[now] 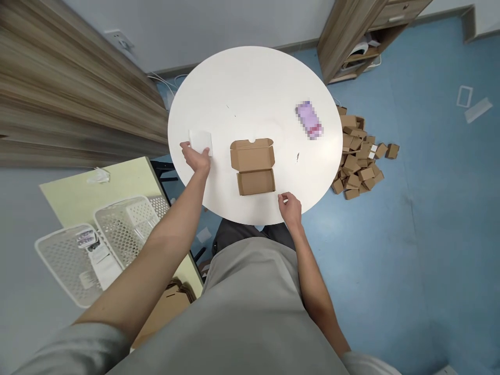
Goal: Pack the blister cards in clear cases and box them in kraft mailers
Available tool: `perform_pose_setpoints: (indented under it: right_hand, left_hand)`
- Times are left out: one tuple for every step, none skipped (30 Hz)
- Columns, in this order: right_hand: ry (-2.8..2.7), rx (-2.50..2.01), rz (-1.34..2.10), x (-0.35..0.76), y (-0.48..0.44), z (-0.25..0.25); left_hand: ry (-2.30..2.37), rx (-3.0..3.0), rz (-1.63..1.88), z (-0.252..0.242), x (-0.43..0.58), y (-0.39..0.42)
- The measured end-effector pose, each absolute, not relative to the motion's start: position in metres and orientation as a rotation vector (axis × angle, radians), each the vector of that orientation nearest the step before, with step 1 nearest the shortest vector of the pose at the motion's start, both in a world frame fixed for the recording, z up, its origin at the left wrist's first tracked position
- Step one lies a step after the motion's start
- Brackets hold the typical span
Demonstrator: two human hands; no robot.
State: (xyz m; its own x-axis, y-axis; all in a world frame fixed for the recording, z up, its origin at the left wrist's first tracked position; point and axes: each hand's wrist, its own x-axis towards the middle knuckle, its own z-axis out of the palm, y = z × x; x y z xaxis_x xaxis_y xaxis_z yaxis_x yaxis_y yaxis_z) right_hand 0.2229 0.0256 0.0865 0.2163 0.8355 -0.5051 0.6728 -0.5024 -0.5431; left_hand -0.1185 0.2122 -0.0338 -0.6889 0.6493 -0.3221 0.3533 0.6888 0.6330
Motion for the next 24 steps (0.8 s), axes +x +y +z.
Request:
perform_pose_setpoints:
  right_hand:
    - [-1.451,-2.269,1.157,0.223,0.029,0.087]
    - [-1.468,-2.252,1.156,0.223,0.033,0.088]
    - [-1.49,-2.229,1.155,0.223,0.038,0.089]
    - [-1.515,-2.197,1.16,0.222,0.045,0.089]
    - [-1.542,-2.159,1.169,0.22,0.052,0.089]
    - [-1.57,-2.113,1.184,0.217,0.059,0.089]
    - [-1.596,-2.059,1.206,0.213,0.066,0.089]
    - [-1.618,-2.0,1.232,0.209,0.072,0.089]
    - [-1.635,-1.937,1.261,0.204,0.078,0.088]
    - [-1.648,-1.867,1.299,0.198,0.083,0.087]
    - [-1.655,-1.789,1.351,0.193,0.087,0.085]
    - [-1.653,-1.705,1.422,0.188,0.091,0.082]
    - [-1.643,-1.618,1.509,0.183,0.094,0.079]
    - [-1.627,-1.539,1.598,0.18,0.097,0.075]
    - [-1.609,-1.48,1.677,0.179,0.1,0.071]
    - [-1.591,-1.45,1.729,0.179,0.104,0.066]
    - [-1.577,-1.453,1.751,0.18,0.107,0.062]
    - [-1.567,-1.487,1.741,0.182,0.111,0.057]
    - [-1.559,-1.541,1.708,0.186,0.116,0.053]
    - [-1.551,-1.606,1.665,0.189,0.121,0.05]
    - [-1.546,-1.675,1.618,0.192,0.127,0.048]
    - [-1.553,-1.746,1.568,0.195,0.132,0.046]
    - [-1.576,-1.818,1.515,0.197,0.137,0.045]
    - [-1.611,-1.888,1.458,0.197,0.141,0.045]
  left_hand:
    - [2.342,0.787,0.754,-0.032,-0.121,0.204]
    - [2.322,0.8,0.763,-0.028,-0.124,0.192]
    - [2.297,0.815,0.763,-0.024,-0.128,0.178]
    - [2.267,0.851,0.771,-0.018,-0.131,0.162]
    - [2.225,0.899,0.792,-0.012,-0.133,0.142]
    - [2.176,0.938,0.809,-0.006,-0.133,0.121]
    - [2.125,0.963,0.822,0.001,-0.132,0.099]
    - [2.084,0.963,0.822,0.008,-0.128,0.076]
    - [2.045,0.944,0.81,0.014,-0.122,0.055]
    - [1.985,0.92,0.792,0.02,-0.113,0.037]
    - [1.901,0.897,0.777,0.026,-0.103,0.022]
    - [1.808,0.883,0.769,0.03,-0.091,0.011]
    - [1.716,0.88,0.766,0.034,-0.078,0.004]
    - [1.639,0.888,0.768,0.037,-0.065,0.003]
    - [1.581,0.904,0.771,0.039,-0.053,0.005]
    - [1.544,0.924,0.774,0.04,-0.042,0.011]
    - [1.527,0.944,0.777,0.041,-0.033,0.02]
    - [1.526,0.958,0.777,0.041,-0.025,0.03]
    - [1.536,0.965,0.776,0.04,-0.02,0.042]
    - [1.553,0.967,0.77,0.039,-0.015,0.054]
    - [1.578,0.969,0.757,0.038,-0.011,0.065]
    - [1.61,0.973,0.734,0.037,-0.008,0.076]
    - [1.646,0.98,0.7,0.035,-0.005,0.085]
    - [1.686,0.991,0.656,0.034,-0.003,0.093]
